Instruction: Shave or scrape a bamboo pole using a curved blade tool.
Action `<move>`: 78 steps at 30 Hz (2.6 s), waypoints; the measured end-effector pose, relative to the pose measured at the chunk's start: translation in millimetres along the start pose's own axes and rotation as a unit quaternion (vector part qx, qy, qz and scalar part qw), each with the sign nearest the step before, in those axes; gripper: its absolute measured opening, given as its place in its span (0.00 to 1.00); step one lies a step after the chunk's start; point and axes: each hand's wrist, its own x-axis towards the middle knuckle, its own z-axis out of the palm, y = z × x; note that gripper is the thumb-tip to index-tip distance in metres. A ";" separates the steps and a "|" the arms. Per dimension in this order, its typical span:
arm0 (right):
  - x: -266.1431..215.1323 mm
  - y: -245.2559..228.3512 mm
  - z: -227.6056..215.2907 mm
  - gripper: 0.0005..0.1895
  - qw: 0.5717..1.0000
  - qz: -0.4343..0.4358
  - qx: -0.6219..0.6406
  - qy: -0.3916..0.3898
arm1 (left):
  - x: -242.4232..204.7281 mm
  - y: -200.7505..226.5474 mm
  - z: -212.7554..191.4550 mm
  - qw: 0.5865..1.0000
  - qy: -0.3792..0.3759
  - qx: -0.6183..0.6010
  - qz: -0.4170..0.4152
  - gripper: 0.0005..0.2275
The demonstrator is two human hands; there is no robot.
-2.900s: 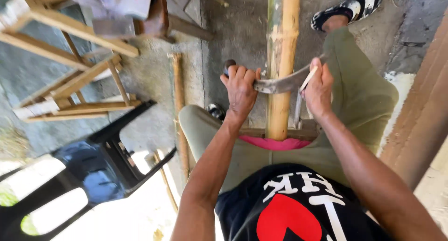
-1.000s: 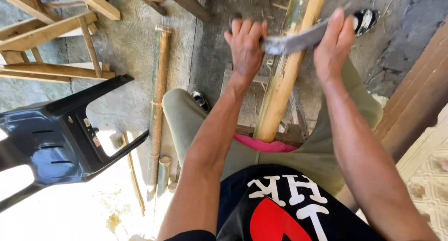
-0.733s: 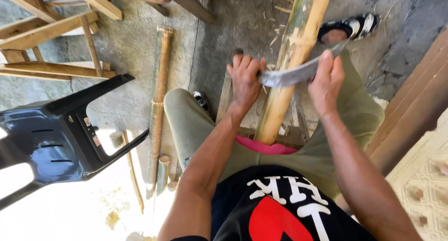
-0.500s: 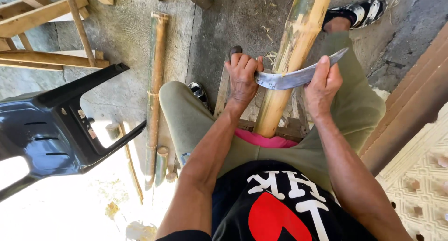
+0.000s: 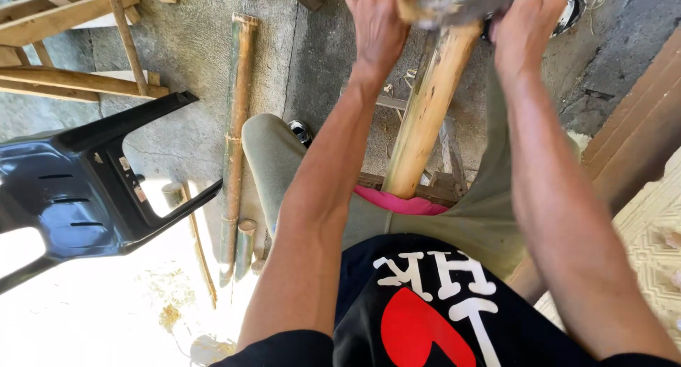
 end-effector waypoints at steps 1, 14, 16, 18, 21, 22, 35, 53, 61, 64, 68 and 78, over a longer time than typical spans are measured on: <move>20.2 28.7 -11.6 0.18 0.999 0.030 0.034 0.003 | 10.6 1.9 2.2 1.000 0.017 -0.011 0.015 0.06; -76.8 -43.8 10.3 0.16 0.999 0.026 -0.013 -0.030 | -36.4 28.3 -61.0 0.999 -0.039 0.010 -0.029 0.11; -40.3 -29.3 9.3 0.15 1.000 0.024 0.003 -0.004 | -4.3 31.3 -49.0 1.000 -0.013 0.017 -0.021 0.11; -16.8 -23.1 8.6 0.18 0.999 0.025 0.020 0.022 | 12.3 31.0 -41.5 1.000 0.010 0.022 -0.014 0.11; -25.1 -17.4 3.7 0.19 1.000 -0.004 0.005 -0.014 | -3.4 27.6 -43.3 0.999 -0.033 0.003 -0.034 0.10; -39.3 -15.0 -1.5 0.18 0.999 0.028 -0.016 -0.016 | -13.6 30.6 -48.6 0.998 -0.037 -0.001 -0.042 0.09; -18.8 -47.1 13.5 0.17 0.995 0.095 -0.014 0.005 | 2.7 25.6 -32.4 0.999 -0.013 -0.017 -0.030 0.09; 3.9 -29.4 15.4 0.18 0.998 0.051 0.037 0.023 | 38.9 30.6 -51.4 1.000 -0.012 0.001 -0.002 0.10; 18.1 30.1 -6.4 0.21 0.999 -0.017 -0.030 0.038 | 34.3 19.5 -21.5 0.997 -0.068 -0.005 -0.047 0.05; 103.0 47.8 8.5 0.21 0.996 -0.077 -0.026 0.043 | 80.9 -3.1 14.4 0.999 -0.026 0.003 -0.029 0.07; 101.5 32.2 -4.1 0.19 0.995 0.071 0.047 0.053 | 89.8 -9.8 37.6 0.986 -0.125 0.094 -0.055 0.04; 13.2 -11.8 10.4 0.18 0.996 0.084 0.037 0.015 | 43.3 5.6 -8.1 0.998 -0.064 0.021 0.006 0.07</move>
